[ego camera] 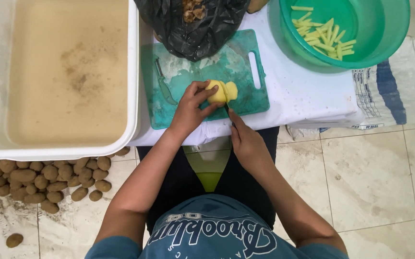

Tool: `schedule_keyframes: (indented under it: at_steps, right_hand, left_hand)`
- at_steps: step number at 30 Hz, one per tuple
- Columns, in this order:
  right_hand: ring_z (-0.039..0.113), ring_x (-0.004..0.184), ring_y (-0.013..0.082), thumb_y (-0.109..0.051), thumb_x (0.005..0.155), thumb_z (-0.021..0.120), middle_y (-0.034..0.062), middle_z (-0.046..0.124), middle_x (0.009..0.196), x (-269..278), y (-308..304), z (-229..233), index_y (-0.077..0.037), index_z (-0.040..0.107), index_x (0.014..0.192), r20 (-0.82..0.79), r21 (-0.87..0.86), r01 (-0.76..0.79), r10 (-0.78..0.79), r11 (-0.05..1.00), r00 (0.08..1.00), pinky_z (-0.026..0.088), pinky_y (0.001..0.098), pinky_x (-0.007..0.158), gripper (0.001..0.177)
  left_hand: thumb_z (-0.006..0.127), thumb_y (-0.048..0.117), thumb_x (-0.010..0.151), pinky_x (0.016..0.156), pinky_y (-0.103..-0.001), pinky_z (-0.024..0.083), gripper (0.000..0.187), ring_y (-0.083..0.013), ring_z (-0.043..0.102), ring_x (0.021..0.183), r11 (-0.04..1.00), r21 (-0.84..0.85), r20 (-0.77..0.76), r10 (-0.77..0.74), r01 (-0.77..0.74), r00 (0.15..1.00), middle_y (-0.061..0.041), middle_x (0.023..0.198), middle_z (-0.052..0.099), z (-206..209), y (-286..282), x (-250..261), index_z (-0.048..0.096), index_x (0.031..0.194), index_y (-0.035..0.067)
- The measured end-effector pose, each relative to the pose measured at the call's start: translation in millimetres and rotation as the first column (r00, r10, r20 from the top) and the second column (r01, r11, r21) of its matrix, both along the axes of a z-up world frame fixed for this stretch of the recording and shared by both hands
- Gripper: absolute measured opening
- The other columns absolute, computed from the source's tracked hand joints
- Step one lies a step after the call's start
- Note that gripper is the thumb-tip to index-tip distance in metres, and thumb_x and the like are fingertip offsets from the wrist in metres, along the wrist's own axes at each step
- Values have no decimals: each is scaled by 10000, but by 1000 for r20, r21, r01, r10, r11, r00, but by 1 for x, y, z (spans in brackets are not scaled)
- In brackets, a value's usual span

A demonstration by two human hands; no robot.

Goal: Peeling a potato and slicing it into thin strips for fries on a cutting board.

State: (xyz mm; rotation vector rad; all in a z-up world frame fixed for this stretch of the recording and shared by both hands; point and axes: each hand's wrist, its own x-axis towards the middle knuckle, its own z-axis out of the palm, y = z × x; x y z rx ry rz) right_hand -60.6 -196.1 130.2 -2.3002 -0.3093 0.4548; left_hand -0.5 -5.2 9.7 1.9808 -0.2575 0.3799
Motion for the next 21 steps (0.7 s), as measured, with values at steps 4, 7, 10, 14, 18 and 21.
schedule_keyframes:
  at_steps: [4, 7, 10, 14, 18, 21]
  right_hand:
    - [608, 1240, 411, -200, 1088, 369, 265, 613, 1373, -17, -11, 9, -50, 416, 1556, -58, -41, 31, -33, 999, 998, 517, 515, 1018, 494]
    - [669, 1169, 378, -191, 1082, 415, 248, 664, 1308, -20, -25, -5, -56, 456, 1535, -73, -45, 59, -62, 997, 995, 552, 485, 972, 474]
    - [735, 754, 276, -170, 1067, 484, 171, 753, 885, -14, -37, -18, -135, 504, 1506, -40, -11, 76, -76, 997, 996, 596, 373, 658, 441]
    - [655, 599, 197, -171, 1056, 474, 132, 747, 817, -8, -38, -2, -129, 518, 1492, -120, 105, 175, -162, 979, 979, 544, 321, 524, 441]
    - [689, 721, 255, -133, 1061, 462, 181, 739, 852, -5, -32, 10, -72, 509, 1493, 7, 109, 174, -176, 979, 984, 551, 374, 603, 438]
    - [711, 827, 321, -145, 1060, 458, 218, 738, 885, -5, -21, 27, -63, 508, 1495, 41, 99, 141, -146, 985, 988, 570, 441, 699, 445]
  left_hand:
    - [888, 202, 857, 1038, -429, 573, 434, -405, 616, 1239, 1000, -12, 19, -5, 5, 1000, -140, 1202, 602, 5, 1, -2, 746, 1259, 124]
    - [888, 207, 860, 1038, -428, 571, 429, -392, 623, 1240, 1000, -9, 13, 0, 0, 1000, -133, 1198, 607, 2, 0, -2, 746, 1256, 121]
    - [886, 204, 861, 1048, -422, 564, 431, -381, 619, 1257, 1000, -7, 6, 8, -8, 1000, -127, 1212, 612, 1, 1, -2, 745, 1260, 119]
    - [888, 198, 863, 1032, -438, 567, 421, -379, 648, 1205, 1000, -17, 4, 14, -14, 1000, -133, 1223, 617, 2, -1, -4, 747, 1250, 108]
    - [900, 194, 848, 989, -452, 585, 395, -390, 678, 1140, 999, 19, 40, 32, -33, 999, -151, 1195, 625, 3, 1, -3, 757, 1192, 64]
    - [900, 193, 849, 976, -457, 589, 396, -400, 685, 1120, 999, 30, 60, 40, -41, 997, -160, 1194, 628, 2, 0, -2, 755, 1190, 55]
